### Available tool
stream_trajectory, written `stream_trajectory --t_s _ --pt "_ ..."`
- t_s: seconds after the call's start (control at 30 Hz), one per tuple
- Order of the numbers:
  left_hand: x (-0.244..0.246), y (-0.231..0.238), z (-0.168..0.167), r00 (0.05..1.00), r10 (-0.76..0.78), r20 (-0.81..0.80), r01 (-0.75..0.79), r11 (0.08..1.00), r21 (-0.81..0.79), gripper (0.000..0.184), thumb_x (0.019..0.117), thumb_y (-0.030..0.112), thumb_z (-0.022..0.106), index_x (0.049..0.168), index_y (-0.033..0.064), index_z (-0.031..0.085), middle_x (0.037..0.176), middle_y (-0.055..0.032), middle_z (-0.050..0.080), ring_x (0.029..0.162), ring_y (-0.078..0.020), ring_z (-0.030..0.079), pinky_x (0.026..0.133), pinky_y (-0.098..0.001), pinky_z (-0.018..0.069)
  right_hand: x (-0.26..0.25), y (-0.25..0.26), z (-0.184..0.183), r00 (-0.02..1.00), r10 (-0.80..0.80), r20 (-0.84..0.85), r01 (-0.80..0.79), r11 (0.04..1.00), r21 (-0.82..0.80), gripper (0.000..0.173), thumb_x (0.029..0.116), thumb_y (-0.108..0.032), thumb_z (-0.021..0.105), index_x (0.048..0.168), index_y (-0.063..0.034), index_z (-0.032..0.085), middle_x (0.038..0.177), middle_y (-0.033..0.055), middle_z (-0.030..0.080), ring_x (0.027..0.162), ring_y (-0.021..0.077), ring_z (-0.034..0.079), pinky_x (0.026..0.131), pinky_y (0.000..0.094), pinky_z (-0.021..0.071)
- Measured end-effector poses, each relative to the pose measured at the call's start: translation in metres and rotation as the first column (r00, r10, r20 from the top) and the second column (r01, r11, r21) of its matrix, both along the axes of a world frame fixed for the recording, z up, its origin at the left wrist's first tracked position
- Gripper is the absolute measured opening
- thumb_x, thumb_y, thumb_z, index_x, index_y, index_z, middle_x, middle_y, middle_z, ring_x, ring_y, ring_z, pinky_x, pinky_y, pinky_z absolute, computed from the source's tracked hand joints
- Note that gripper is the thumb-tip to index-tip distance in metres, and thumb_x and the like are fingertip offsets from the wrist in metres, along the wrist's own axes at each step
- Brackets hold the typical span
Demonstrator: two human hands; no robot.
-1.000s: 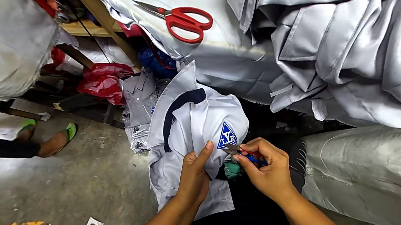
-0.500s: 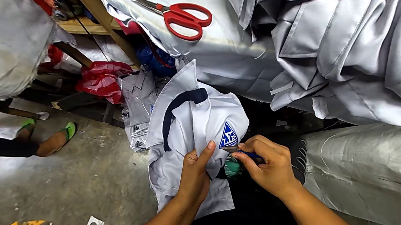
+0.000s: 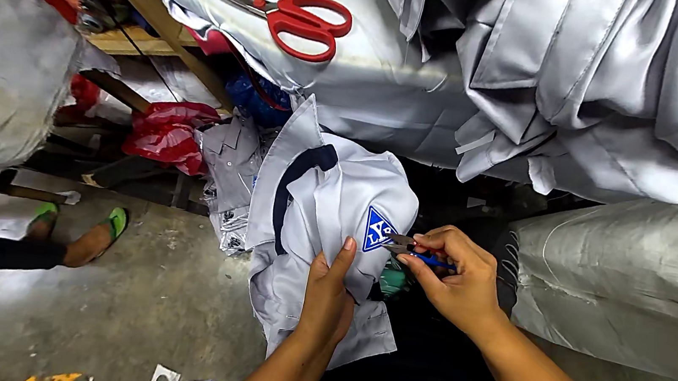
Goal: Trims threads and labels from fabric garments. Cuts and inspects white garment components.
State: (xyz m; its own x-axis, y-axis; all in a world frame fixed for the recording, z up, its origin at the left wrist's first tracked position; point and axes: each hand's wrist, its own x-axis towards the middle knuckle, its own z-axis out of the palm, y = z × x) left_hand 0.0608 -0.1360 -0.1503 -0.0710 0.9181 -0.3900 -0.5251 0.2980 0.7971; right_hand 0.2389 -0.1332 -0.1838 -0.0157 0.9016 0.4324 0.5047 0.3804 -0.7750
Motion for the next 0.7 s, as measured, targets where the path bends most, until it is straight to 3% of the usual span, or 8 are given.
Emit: stream_trajectory --t_s 0.57,0.7 --pt "-0.0010 -0.0011 0.0005 1.000 0.020 0.021 -0.019 1.000 -0.016 0.017 0.1077 0.005 0.039 0.115 0.0017 0.054 0.095 -0.0073 0.072 0.090 -0.0139 0.073 0.085 -0.0322 0.0607 0.0049 0.0025 0.0001 0.998 -0.016 0.069 0.015 1.000 0.021 0.027 0.0924 -0.030 0.075 0.096 -0.0028 0.073 0.091 0.0062 0.073 0.075 0.0051 0.063 0.064 0.0193 0.0505" --pt "-0.0016 -0.0008 0.0011 0.999 0.024 0.041 -0.023 1.000 -0.021 0.018 0.1077 0.005 0.038 0.114 0.0024 0.055 0.095 -0.0070 0.073 0.089 -0.0136 0.073 0.085 -0.0323 0.0609 0.0045 0.0066 -0.0029 1.000 -0.005 0.026 0.004 0.998 0.056 0.025 0.0919 -0.026 0.076 0.097 -0.0019 0.073 0.094 0.0073 0.073 0.082 0.0062 0.066 0.069 0.0195 0.0532"
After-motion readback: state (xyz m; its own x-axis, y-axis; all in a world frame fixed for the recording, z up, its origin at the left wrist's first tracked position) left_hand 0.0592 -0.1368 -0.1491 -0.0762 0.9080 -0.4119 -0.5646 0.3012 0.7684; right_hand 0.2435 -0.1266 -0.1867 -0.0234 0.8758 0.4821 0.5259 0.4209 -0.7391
